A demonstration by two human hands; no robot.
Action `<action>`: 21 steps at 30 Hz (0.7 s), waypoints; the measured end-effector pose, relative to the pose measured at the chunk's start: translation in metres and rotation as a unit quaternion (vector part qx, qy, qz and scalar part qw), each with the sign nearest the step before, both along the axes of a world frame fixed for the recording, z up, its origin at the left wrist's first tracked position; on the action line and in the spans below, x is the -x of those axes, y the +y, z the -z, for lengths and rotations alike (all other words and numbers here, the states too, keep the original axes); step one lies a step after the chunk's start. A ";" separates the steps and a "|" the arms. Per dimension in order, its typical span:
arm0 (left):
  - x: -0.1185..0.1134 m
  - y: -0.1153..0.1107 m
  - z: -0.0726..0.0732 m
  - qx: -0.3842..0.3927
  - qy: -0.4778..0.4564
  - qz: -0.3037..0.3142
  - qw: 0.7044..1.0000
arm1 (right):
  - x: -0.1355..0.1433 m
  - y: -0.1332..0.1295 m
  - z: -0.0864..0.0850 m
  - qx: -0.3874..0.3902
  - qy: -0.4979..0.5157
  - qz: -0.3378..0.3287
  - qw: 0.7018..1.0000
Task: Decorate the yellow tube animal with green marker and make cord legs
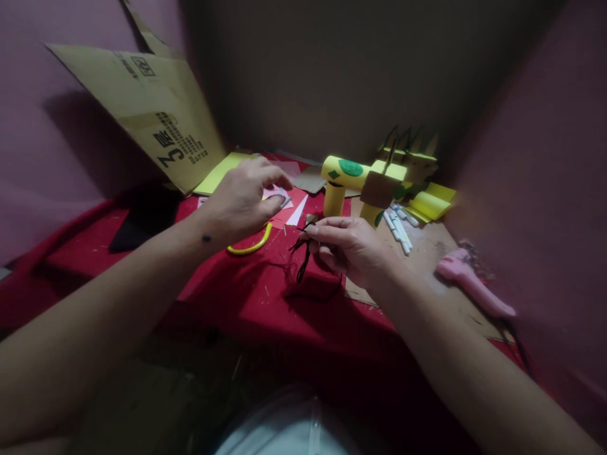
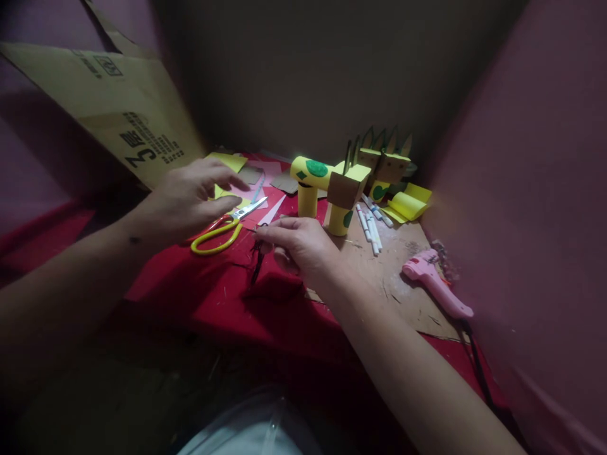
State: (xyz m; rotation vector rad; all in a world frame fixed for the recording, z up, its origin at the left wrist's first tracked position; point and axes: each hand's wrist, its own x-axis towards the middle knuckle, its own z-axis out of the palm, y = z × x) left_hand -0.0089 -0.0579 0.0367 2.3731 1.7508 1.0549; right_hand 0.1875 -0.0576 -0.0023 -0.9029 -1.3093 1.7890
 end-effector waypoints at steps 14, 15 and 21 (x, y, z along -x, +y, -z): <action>-0.017 -0.033 0.021 0.132 -0.193 0.114 0.966 | 0.000 0.001 0.004 0.018 0.000 0.000 1.000; -0.017 -0.034 0.022 0.129 -0.195 0.119 0.965 | 0.000 0.001 0.004 0.018 0.005 -0.002 1.000; -0.017 -0.033 0.024 0.128 -0.153 0.149 0.969 | 0.000 0.003 0.006 0.035 0.040 0.000 0.999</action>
